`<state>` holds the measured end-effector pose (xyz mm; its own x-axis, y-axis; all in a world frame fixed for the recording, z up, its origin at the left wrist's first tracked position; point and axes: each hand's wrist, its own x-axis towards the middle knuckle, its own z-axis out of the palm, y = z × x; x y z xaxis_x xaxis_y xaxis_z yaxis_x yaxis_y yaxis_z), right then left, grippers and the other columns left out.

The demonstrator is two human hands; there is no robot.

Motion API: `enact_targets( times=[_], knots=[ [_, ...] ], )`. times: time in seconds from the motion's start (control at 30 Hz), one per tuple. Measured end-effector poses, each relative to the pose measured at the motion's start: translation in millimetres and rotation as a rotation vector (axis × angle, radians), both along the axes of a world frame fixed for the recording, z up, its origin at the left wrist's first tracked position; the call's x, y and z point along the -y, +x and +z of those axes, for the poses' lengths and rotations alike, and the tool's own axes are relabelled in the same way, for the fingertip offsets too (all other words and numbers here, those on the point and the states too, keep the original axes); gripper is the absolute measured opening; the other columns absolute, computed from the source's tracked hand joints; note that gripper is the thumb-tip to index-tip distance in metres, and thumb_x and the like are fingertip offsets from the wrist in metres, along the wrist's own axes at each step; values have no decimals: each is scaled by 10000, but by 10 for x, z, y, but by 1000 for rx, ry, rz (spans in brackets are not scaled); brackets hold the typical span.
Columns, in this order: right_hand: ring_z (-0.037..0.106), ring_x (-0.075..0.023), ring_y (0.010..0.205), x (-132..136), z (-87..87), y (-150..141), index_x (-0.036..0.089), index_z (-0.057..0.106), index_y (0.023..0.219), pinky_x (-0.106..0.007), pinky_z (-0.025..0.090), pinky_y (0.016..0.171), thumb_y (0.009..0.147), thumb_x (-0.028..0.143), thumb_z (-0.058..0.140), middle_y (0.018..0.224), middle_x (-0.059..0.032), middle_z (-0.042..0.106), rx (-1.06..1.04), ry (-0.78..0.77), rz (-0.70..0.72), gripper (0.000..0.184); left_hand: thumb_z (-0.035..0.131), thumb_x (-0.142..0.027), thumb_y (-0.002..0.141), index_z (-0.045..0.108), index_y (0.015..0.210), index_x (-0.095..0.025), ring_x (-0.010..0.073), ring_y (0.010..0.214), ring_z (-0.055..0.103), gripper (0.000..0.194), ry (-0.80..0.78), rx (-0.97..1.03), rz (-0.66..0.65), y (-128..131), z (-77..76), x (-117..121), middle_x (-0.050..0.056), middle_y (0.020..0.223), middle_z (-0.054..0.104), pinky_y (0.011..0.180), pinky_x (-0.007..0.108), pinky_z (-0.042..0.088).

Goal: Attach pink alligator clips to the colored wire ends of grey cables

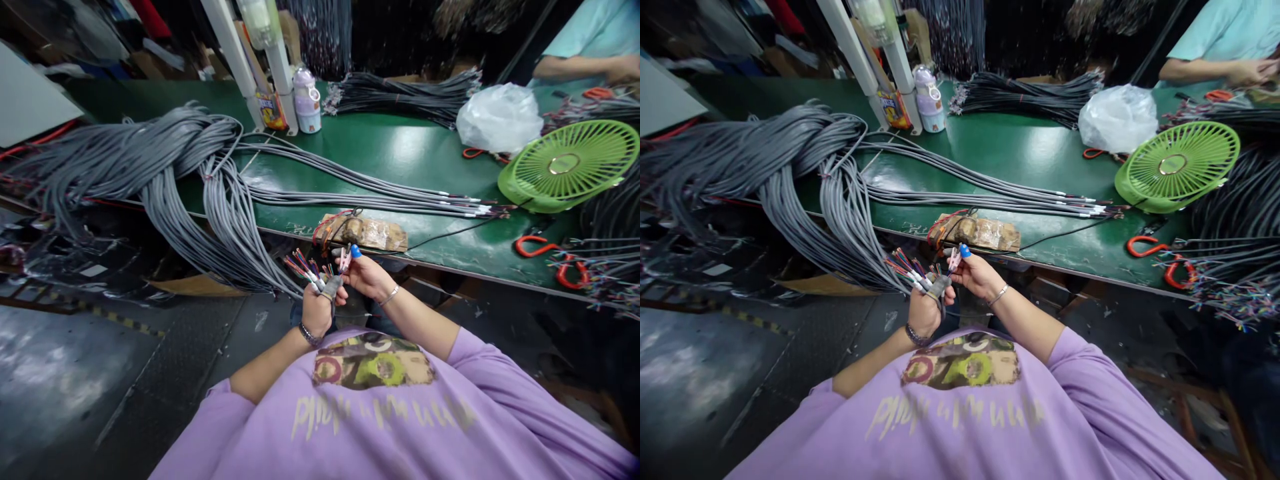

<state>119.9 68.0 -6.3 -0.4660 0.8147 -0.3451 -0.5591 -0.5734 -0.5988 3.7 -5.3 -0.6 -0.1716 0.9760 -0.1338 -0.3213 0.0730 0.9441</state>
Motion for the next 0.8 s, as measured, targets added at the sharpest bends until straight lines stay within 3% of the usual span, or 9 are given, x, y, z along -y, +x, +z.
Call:
enact_targets(
  times=[0.23,0.43,0.53,0.63,0.8],
  knots=[
    [546,-99,542,6,-16,-69,178,634,794,-224,470,533,811,482,646,681,-1,668,-2,-31,-84,305,701,-452,720,608,599,-137,72,365,513,351,-60,-12,-27,15,-19,-13,5,496,621,376,171,395],
    [555,-112,587,76,0,11,177,618,805,-245,475,557,798,626,565,726,-18,649,-5,12,20,452,698,-434,732,616,629,-138,79,386,529,324,-17,-19,-47,-13,-31,18,5,509,628,381,174,401],
    [530,-94,557,145,-13,97,166,604,771,-238,465,554,706,586,690,685,3,616,32,93,127,434,683,-449,743,621,626,-140,82,395,533,335,-17,-38,-52,-32,-60,44,8,521,635,389,182,412],
    [486,-73,514,225,-17,155,153,596,726,-216,419,534,594,419,829,589,40,561,143,216,155,377,662,-451,766,625,613,-143,84,408,537,346,-5,-85,-72,-57,-101,70,9,514,632,409,187,419],
    [515,-91,505,292,41,182,138,606,707,-230,390,531,646,389,798,579,15,596,281,397,182,322,656,-432,785,636,615,-135,90,437,554,342,3,-167,-287,-120,-132,101,24,546,648,446,196,444]
  ],
)
